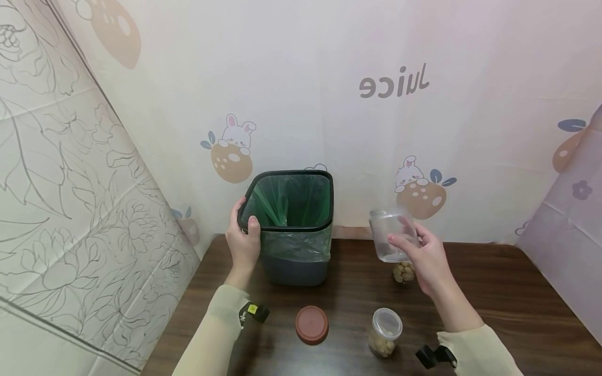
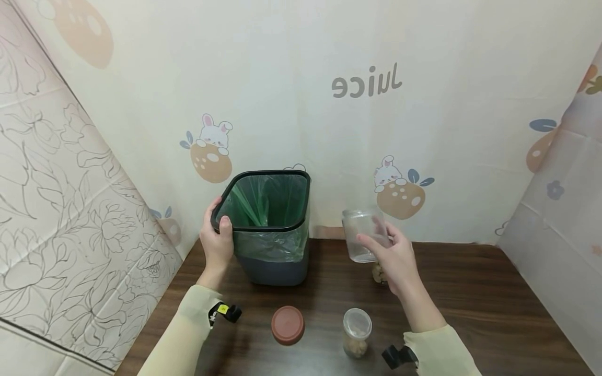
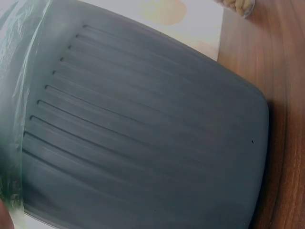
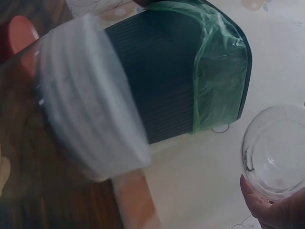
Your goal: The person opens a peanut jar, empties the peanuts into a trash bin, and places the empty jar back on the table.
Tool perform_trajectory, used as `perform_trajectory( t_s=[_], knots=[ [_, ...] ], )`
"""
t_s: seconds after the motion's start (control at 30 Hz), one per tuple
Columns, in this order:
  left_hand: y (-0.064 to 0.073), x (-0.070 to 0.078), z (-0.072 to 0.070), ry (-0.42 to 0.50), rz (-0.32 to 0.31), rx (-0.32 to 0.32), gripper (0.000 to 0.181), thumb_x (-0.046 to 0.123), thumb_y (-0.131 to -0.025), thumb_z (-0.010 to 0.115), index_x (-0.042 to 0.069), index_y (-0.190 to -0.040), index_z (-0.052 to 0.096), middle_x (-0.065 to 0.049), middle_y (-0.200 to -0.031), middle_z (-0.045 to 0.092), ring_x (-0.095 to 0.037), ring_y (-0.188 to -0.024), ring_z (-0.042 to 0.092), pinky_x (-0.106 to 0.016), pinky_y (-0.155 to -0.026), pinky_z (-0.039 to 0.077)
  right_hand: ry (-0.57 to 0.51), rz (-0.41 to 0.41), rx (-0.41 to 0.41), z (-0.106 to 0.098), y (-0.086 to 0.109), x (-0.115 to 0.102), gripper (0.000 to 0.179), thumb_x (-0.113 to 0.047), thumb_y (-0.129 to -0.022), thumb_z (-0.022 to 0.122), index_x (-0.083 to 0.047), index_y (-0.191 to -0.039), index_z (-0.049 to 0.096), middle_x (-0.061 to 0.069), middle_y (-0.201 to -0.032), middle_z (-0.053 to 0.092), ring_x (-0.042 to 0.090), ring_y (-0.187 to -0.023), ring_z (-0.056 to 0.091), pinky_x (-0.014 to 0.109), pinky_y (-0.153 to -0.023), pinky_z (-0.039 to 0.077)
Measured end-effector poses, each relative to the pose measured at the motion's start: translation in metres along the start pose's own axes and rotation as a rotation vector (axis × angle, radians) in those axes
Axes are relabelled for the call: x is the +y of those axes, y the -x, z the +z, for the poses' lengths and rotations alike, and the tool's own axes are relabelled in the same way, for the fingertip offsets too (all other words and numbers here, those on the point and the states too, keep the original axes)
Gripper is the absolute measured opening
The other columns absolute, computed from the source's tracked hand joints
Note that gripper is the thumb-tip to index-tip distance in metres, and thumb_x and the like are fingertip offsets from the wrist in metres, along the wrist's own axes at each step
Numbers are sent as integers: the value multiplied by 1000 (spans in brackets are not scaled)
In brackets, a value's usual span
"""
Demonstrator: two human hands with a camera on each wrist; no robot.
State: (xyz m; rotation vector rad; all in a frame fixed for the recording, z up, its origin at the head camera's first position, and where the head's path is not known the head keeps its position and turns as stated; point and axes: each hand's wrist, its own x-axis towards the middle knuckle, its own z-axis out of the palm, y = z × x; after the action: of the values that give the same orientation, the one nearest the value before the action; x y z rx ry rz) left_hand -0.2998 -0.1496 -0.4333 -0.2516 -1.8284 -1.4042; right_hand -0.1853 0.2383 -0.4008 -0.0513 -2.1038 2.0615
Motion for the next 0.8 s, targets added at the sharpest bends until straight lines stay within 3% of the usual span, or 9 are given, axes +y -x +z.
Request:
perform_trajectory(
  t_s=[0.17,0.3,0.47,0.6,0.8],
  knots=[
    [0,3,-1,-1,-6,-8,60,32,-98,55,12,-154,61,-4,-154,65,-26,-139,62,-58,-116,47,160,-32,-17,-2,0,12,66,-17,-100,80,5,-154,50,14,-141,59,3,-112,65,18,-89,56],
    [0,3,-1,1,-10,-15,60,32,-98,55,11,-154,61,-6,-154,65,-28,-138,63,-59,-116,47,328,-43,-33,-2,0,19,77,-25,-96,85,1,-157,45,20,-146,55,18,-121,61,19,-88,53],
    [0,3,-1,1,-11,-18,60,32,-98,55,11,-154,61,-6,-153,65,-28,-138,63,-59,-116,47,417,-46,-62,-1,1,27,93,-28,-90,92,-1,-159,35,23,-148,52,41,-134,58,34,-96,54],
    [0,2,-2,6,-5,-18,60,31,-97,56,12,-154,61,-6,-153,65,-27,-139,62,-59,-117,46,484,-76,-73,-1,0,34,98,-31,-85,96,0,-157,37,22,-146,55,41,-133,60,46,-100,54],
    [0,2,-2,10,-1,-19,60,30,-97,56,12,-154,61,-6,-154,65,-28,-139,62,-59,-117,46,553,-119,-87,0,-2,45,94,-33,-80,99,1,-148,45,22,-136,61,37,-121,65,49,-96,55]
  ],
)
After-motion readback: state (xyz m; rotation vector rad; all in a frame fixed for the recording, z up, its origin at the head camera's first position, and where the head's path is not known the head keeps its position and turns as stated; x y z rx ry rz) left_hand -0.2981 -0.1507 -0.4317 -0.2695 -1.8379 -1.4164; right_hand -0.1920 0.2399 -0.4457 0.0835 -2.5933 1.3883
